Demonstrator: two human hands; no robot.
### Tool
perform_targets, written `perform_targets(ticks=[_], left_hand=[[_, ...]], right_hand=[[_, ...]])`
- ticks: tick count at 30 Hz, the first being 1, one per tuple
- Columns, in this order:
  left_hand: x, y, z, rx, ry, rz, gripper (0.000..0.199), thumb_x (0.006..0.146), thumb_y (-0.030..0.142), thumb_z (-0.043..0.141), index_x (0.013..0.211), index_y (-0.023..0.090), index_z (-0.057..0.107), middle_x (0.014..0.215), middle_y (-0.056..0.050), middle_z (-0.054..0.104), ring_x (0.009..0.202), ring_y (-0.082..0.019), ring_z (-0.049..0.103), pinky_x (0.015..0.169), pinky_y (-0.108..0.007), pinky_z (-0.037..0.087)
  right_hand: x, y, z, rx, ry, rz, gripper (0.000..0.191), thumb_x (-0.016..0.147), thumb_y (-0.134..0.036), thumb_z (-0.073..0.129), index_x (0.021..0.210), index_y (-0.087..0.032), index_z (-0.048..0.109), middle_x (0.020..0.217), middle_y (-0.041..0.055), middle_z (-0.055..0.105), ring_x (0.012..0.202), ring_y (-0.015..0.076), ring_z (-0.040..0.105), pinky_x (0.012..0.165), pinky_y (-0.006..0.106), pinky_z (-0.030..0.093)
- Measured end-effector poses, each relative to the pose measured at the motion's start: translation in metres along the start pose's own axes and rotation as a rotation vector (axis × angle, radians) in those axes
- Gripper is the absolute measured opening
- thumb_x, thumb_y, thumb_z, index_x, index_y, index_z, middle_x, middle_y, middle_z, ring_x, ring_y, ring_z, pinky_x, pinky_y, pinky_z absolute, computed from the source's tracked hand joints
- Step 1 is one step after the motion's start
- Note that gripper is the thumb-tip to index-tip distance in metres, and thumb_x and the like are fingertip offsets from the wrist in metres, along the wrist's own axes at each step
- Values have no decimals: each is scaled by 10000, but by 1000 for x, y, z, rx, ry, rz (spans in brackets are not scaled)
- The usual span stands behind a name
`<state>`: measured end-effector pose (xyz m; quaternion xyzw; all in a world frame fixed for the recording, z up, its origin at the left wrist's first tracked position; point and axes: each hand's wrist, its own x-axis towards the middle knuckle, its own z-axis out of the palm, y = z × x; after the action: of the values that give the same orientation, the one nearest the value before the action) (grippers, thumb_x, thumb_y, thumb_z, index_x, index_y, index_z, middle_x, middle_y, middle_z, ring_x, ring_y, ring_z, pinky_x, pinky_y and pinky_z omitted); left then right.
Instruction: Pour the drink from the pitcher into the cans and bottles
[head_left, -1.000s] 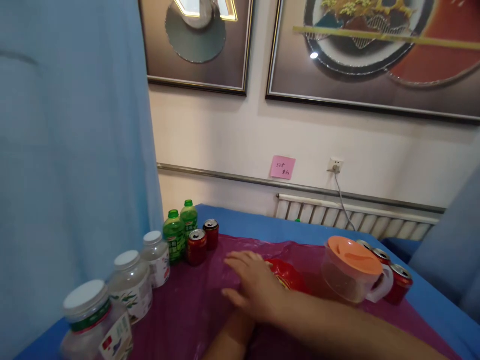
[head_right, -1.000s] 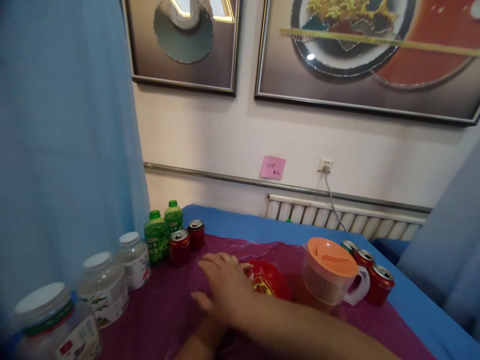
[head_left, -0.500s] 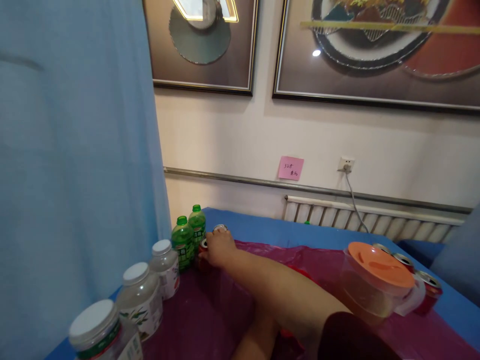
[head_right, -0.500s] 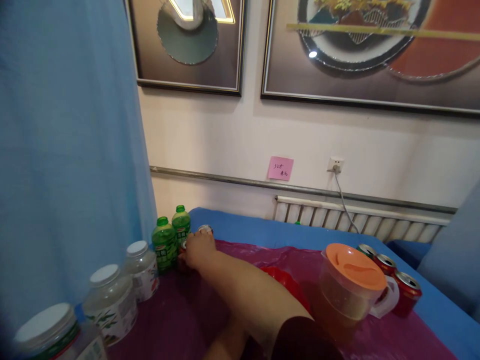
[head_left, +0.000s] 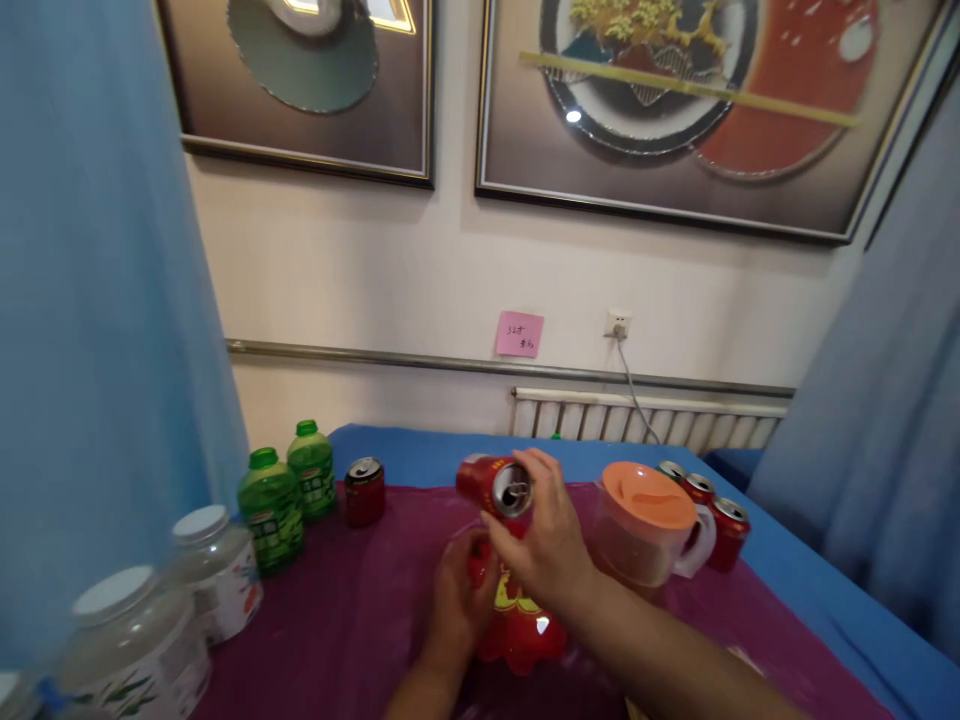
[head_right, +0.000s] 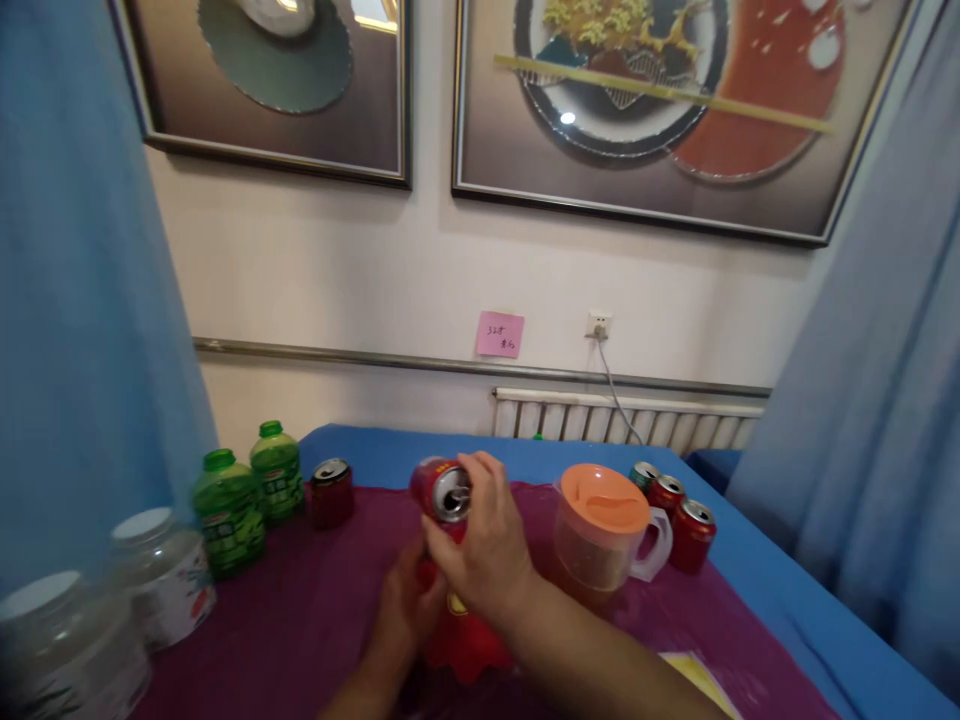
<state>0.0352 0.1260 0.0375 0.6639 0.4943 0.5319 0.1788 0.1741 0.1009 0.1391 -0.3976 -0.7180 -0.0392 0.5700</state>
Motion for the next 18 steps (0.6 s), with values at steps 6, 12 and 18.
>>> perform_targets(ticks=[6,12,18], left_hand=[[-1,8,-1,63,-81,154,678,840,418,660,1468,230,484,1482,-139,582,1366,-328,556,1156,-540,444],[-9,17,2,-111,-367,200,694,829,527,710,1460,298,532,1483,-108,604,1354,-332,575,1164,-511,447],[-5,25,-1,-172,-503,154,753,772,485,799,1449,287,536,1451,-115,630,1317,-332,612,1121,-478,496]], right_hand=[[-41,39,-50,-31,-216,127,787,820,-170,653,1538,-200,332,1484,177,511,1406,325,482,1162,549,436],[-41,49,-71,245,-496,265,898,746,-161,688,1554,-182,299,1445,146,562,1341,269,555,1164,483,433],[-42,52,-72,395,-542,291,930,697,-159,728,1535,-209,329,1404,120,605,1287,259,597,1129,463,454]])
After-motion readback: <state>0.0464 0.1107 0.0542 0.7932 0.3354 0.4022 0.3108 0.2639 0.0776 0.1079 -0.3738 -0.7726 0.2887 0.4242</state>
